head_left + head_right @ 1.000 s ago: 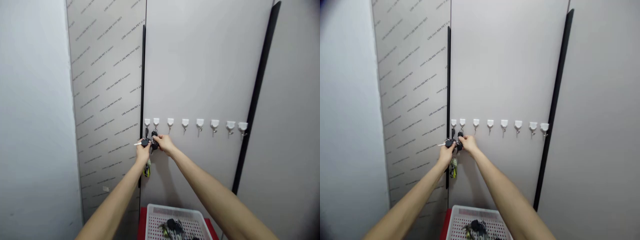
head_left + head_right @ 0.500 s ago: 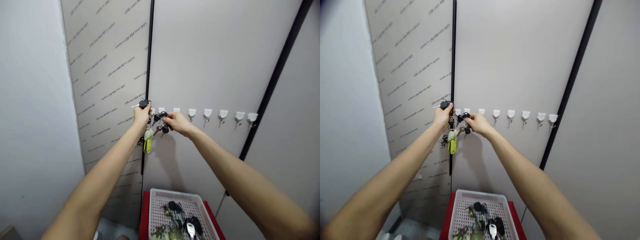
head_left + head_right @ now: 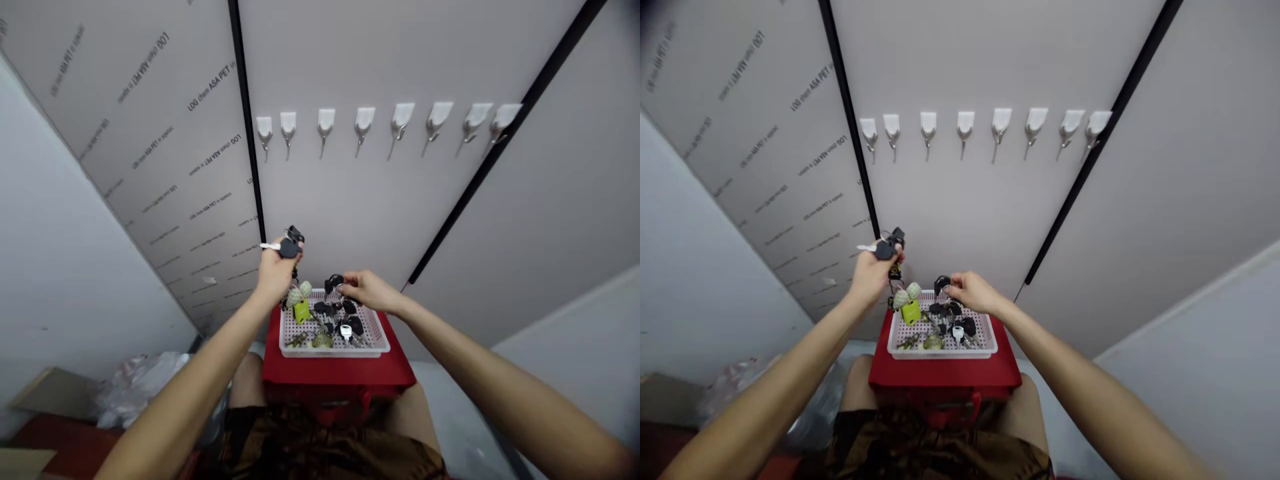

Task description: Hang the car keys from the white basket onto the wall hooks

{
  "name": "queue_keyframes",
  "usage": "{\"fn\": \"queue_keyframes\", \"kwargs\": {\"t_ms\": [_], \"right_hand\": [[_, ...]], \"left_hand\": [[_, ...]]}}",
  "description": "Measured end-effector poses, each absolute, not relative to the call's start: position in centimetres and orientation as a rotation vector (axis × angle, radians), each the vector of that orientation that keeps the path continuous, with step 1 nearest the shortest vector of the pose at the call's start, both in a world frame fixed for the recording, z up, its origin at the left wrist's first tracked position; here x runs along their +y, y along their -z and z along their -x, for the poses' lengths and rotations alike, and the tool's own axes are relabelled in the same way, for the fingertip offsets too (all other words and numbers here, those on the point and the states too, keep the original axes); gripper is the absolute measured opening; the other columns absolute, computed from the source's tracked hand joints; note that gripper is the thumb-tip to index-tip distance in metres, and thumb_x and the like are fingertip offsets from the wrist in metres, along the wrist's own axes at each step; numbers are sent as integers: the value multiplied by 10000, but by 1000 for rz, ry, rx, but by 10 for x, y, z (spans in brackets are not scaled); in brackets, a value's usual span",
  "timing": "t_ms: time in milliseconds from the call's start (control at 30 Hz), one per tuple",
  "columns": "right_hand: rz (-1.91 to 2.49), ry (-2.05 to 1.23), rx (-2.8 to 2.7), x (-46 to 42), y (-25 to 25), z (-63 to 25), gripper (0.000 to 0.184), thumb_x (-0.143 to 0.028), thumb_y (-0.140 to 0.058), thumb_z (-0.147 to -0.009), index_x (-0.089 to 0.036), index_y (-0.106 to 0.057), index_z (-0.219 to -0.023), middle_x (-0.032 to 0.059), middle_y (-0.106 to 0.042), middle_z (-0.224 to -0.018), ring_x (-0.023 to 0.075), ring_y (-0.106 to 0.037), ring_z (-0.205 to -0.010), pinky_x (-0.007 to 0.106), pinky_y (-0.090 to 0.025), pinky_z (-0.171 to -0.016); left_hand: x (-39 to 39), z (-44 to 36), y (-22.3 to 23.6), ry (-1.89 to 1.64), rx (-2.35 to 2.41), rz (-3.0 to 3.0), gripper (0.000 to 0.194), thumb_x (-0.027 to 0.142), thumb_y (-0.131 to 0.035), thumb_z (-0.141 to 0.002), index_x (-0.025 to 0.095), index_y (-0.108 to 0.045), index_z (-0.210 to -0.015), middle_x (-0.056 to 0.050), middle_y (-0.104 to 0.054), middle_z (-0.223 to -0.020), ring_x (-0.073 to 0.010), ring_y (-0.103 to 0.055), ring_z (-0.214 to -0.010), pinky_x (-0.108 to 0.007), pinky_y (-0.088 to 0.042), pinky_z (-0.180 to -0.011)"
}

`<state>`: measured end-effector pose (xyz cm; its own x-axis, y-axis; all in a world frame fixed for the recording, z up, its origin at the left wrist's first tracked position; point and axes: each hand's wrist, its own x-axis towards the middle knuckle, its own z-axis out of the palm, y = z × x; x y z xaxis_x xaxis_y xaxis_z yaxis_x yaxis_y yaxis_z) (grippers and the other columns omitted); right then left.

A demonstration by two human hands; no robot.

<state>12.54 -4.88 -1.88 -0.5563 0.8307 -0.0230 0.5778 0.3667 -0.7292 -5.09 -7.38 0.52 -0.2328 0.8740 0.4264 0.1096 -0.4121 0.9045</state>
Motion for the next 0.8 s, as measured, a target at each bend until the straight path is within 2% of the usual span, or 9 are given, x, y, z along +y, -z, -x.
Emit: {"fn": "queue_keyframes", "kwargs": {"t_ms": [133,233,500,633,800], "right_hand": [[1326,-760,-2338,-51,58,-135,178,-275,-409,-636,-141,-495,-557,-62,-341,-427,46,-286,-409,171,-218,-411],[1357,-695,-2289,-51,77,-140,183,-260,-394,-647,-141,-510,-571,-54,-362,-439,52,-310,-423,169,-219,-419],[1514,-694,-2160,-58,108,-145,170,-262,-432,-636,-138,-547,-615,-32,-445,-480,59,-358,-455,162,-232,-426],[1559,-643,-2107,-62,115,-149,202,-293,-435,-644,-148,-567,-694,-9,-523,-561,75,-411,-514,173,-262,-464],[1424,-498,-2060,-68,121,-153,256,-299,-449,-646,-157,-544,-837,23,-567,-761,105,-463,-694,190,-308,-602]], "left_hand": [[-80,35,24,-1498,1400,-1836,145,140,-394,-638,129,-506,-729,-21,-508,-736,-90,-458,-674,-208,-365,-638],[-81,31,37,-1286,1542,-2124,201,126,-369,-650,132,-503,-800,-35,-489,-783,-109,-451,-730,-221,-363,-669],[-82,14,70,-352,1681,-2734,257,218,-313,-705,162,-506,-865,-72,-469,-838,-174,-465,-774,-268,-374,-653],[-83,-2,79,81,1640,-2890,274,178,-314,-675,155,-511,-864,-84,-501,-854,-209,-485,-762,-320,-369,-656],[-85,-13,84,319,1591,-2965,336,215,-349,-639,131,-483,-934,-121,-505,-946,-250,-477,-834,-364,-342,-710]]}}
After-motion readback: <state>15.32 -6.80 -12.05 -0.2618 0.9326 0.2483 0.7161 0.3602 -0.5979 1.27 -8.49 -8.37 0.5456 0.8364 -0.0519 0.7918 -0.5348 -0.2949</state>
